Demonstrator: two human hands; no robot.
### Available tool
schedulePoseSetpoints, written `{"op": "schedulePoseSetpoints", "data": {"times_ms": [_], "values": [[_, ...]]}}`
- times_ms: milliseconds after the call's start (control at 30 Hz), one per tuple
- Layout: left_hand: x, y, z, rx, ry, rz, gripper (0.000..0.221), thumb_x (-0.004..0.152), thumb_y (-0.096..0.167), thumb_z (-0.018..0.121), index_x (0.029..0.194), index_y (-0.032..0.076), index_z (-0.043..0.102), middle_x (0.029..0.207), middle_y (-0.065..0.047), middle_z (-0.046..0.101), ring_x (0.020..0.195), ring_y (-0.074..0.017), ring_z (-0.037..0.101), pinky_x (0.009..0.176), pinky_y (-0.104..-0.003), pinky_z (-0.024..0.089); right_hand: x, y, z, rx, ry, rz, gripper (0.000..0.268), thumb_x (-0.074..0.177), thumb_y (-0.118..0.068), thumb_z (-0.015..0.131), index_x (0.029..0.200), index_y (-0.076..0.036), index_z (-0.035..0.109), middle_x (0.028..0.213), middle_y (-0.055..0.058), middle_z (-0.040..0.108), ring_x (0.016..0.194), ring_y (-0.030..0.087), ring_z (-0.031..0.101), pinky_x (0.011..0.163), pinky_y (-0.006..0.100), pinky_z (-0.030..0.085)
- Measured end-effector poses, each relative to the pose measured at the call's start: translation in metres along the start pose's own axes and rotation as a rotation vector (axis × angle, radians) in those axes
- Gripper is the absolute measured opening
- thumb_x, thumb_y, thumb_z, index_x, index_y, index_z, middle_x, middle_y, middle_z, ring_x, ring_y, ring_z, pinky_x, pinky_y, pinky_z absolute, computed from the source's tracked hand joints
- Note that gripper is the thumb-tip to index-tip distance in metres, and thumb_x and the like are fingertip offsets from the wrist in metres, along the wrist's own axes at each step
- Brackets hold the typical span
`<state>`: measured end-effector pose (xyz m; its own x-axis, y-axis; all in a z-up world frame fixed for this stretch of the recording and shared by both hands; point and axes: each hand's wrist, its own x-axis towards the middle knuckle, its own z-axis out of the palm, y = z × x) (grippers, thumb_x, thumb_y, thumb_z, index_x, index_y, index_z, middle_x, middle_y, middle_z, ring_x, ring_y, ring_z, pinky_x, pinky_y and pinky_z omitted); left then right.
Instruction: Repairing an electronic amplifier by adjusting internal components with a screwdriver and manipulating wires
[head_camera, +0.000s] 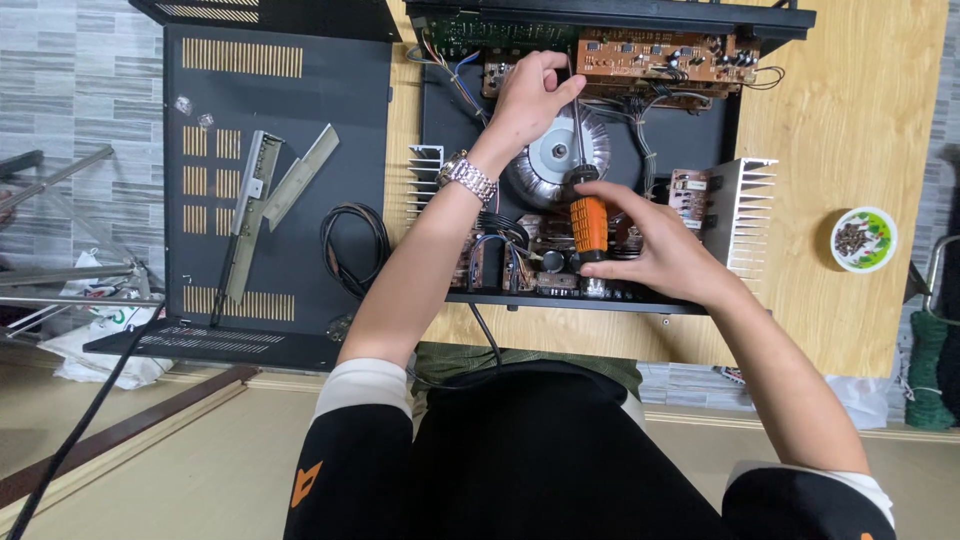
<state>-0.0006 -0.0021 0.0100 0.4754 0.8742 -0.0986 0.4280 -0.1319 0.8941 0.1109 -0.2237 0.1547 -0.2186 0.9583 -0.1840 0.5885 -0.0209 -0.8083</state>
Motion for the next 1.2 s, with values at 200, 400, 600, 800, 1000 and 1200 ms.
{"op": "schedulePoseSetpoints", "data": {"times_ms": [200,400,600,800,1000,1200], "values": [[-0.001,0.004,-0.001,0.101,-0.050,0.048,0.024,0.093,0.039,0.065,0.098,0.017,0.072,0.061,0.009,0.034,0.071,-0.0136,0.044,0.070,-0.031,0.036,-0.002,0.000,0.000,-0.062,-0.043,-0.100,0.077,0.083,-0.037,0.074,0.149,-0.014,0.042,0.145,0.016,0.053,0.133,0.029,0.051,0.109,0.040,0.037],[-0.018,0.022,-0.013,0.127,-0.051,0.007,0.035,0.095,0.043,0.061,0.071,0.018,0.052,0.071,0.005,0.058,0.083,-0.0153,0.063,0.101,-0.046,0.043,0.000,-0.001,0.006,0.004,-0.037,-0.016,0.072,0.080,-0.036,0.076,0.140,-0.013,0.045,0.148,0.008,0.051,0.136,0.025,0.050,0.110,0.039,0.037],[-0.012,0.013,-0.010,0.120,-0.128,0.079,0.050,0.101,0.034,0.060,0.056,0.018,0.045,0.052,0.006,0.037,0.056,-0.0110,0.043,0.068,-0.030,0.041,0.005,-0.006,0.019,-0.130,-0.031,0.013,0.081,0.081,-0.045,0.074,0.141,-0.011,0.032,0.146,0.019,0.050,0.127,0.039,0.055,0.102,0.050,0.045],[-0.010,0.015,-0.007,0.056,-0.070,-0.020,0.061,0.096,0.036,0.071,0.049,0.020,0.036,0.052,0.008,0.023,0.055,-0.0108,0.029,0.073,-0.024,0.041,-0.002,-0.024,0.021,-0.680,0.220,-0.270,0.064,0.086,-0.045,0.076,0.133,-0.008,0.054,0.129,0.023,0.051,0.110,0.038,0.057,0.074,0.047,0.056],[-0.007,0.006,0.001,0.029,-0.035,-0.018,0.064,0.096,0.037,0.071,0.051,0.022,0.028,0.054,0.008,0.020,0.055,-0.0094,0.021,0.059,-0.025,0.030,-0.017,-0.028,0.037,-0.944,0.170,-0.266,0.042,0.097,-0.027,0.064,0.135,-0.012,0.052,0.139,0.019,0.048,0.094,0.031,0.057,0.058,0.040,0.058],[-0.013,0.017,-0.003,-0.079,-0.084,0.014,0.064,0.100,0.030,0.065,0.053,0.021,0.022,0.049,0.009,0.017,0.048,-0.0061,0.018,0.067,-0.022,0.043,-0.023,-0.005,0.046,-1.047,0.152,-0.183,0.069,0.069,0.019,0.062,0.132,-0.005,0.047,0.138,0.032,0.046,0.109,0.036,0.066,0.054,0.036,0.062]]}}
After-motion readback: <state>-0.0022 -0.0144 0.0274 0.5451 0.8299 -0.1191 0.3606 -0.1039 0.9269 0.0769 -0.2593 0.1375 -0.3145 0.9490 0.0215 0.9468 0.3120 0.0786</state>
